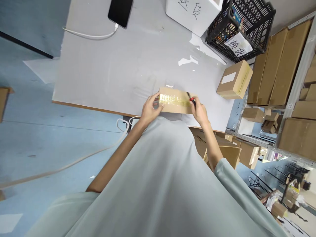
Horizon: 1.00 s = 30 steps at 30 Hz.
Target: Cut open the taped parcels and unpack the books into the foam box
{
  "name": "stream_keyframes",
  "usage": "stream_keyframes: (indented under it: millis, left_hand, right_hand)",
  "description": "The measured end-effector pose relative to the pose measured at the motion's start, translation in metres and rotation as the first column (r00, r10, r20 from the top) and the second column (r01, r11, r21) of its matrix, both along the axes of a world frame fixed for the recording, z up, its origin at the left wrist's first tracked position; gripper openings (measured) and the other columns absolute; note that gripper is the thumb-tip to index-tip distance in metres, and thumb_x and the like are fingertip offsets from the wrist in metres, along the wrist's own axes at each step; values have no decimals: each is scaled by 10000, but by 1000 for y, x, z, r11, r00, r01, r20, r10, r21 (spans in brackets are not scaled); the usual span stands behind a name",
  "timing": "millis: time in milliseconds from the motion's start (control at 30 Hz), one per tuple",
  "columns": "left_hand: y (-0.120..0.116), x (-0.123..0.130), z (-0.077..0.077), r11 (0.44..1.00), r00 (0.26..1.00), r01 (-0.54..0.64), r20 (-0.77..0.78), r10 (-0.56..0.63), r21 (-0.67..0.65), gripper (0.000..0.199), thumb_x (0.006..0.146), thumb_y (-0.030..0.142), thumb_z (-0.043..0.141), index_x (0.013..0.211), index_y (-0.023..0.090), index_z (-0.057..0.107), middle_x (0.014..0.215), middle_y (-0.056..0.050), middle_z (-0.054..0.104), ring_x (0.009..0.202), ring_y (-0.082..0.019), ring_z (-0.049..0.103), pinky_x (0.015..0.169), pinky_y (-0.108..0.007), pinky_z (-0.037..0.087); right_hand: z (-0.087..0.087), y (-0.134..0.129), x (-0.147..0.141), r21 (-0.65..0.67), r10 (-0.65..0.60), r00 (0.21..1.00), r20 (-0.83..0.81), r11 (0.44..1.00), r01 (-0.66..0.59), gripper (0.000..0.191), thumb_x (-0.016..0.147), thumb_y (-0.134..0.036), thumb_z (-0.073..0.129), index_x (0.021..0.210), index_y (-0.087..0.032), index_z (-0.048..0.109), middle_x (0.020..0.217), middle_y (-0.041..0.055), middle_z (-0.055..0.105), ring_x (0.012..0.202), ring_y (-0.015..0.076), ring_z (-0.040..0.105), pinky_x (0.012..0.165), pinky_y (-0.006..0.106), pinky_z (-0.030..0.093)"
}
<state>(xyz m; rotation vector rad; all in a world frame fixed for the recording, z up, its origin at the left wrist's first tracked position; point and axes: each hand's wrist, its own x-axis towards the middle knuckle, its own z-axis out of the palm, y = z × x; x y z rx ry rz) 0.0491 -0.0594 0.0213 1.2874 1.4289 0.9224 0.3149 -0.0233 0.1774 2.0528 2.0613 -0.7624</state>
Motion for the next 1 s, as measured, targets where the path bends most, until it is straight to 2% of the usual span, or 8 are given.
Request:
stream_keyframes:
  millis: [67, 133, 233, 333, 467, 567, 800, 1000]
  left_hand:
    - [1, -2, 0, 999, 999, 39, -6, -39, 20, 684, 1058, 571, 659, 1637, 208, 637, 1670, -194, 628, 1492, -316, 683, 1176, -449, 654]
    - [0, -6, -3, 998, 998, 63, 23, -63, 20, 714, 1055, 655, 667, 1613, 210, 662, 1675, -190, 619, 1509, -330, 660, 1182, -466, 649]
    - [-2, -9, -10, 998, 993, 69, 94, -70, 8, 770, 1033, 722, 711, 1631, 239, 659, 1689, -175, 606, 1520, -348, 643, 1189, -495, 645]
    - [-4, -9, -15, 998, 988, 65, 143, -65, 2, 768, 1036, 726, 723, 1646, 265, 653, 1712, -164, 587, 1490, -349, 663, 1175, -511, 657]
    - [-5, -7, -18, 998, 981, 64, 183, -62, -5, 751, 1038, 690, 731, 1655, 269, 649, 1731, -163, 568, 1495, -348, 665, 1171, -511, 666]
    - [-6, -6, -19, 998, 979, 59, 197, -56, -10, 735, 1041, 651, 738, 1661, 267, 646, 1739, -162, 560, 1529, -350, 646, 1176, -500, 665]
    - [-6, -5, -24, 999, 982, 48, 184, -45, -11, 735, 1046, 662, 719, 1658, 262, 654, 1730, -167, 570, 1573, -369, 612, 1185, -517, 662]
    - [-8, -6, -23, 999, 986, 29, 165, -25, -25, 787, 1017, 722, 731, 1640, 245, 676, 1714, -179, 582, 1509, -368, 664, 1154, -514, 679]
  right_hand:
    - [9, 9, -23, -78, 211, 977, -9, 974, -211, 435, 1263, -388, 359, 1561, -214, 623, 1367, 144, 833, 1190, 320, 785, 945, 337, 527]
    - [15, 18, -46, -141, 376, 926, 23, 918, -370, 443, 1271, -382, 356, 1570, -236, 649, 1431, 133, 811, 1245, 314, 770, 951, 333, 520]
    - [17, 30, -73, -237, 517, 848, 116, 844, -481, 480, 1281, -401, 341, 1639, -259, 629, 1438, 140, 800, 1220, 312, 777, 942, 342, 510]
    - [14, 40, -85, -293, 599, 783, 168, 789, -541, 493, 1284, -419, 339, 1663, -263, 615, 1414, 152, 803, 1176, 312, 788, 928, 353, 502]
    - [10, 48, -88, -319, 663, 720, 205, 740, -592, 476, 1280, -347, 347, 1676, -260, 597, 1388, 162, 806, 1119, 304, 803, 917, 358, 509]
    - [13, 50, -93, -343, 688, 689, 227, 719, -605, 461, 1271, -298, 360, 1660, -251, 603, 1358, 169, 810, 1115, 306, 812, 912, 362, 527]
    - [24, 46, -115, -376, 698, 656, 288, 712, -593, 517, 1209, -102, 371, 1679, -202, 560, 1393, 221, 791, 1204, 299, 814, 974, 384, 580]
    - [15, 34, -92, -361, 691, 640, 337, 722, -590, 494, 1196, -67, 334, 1590, -133, 624, 1357, 240, 794, 1225, 310, 805, 945, 382, 590]
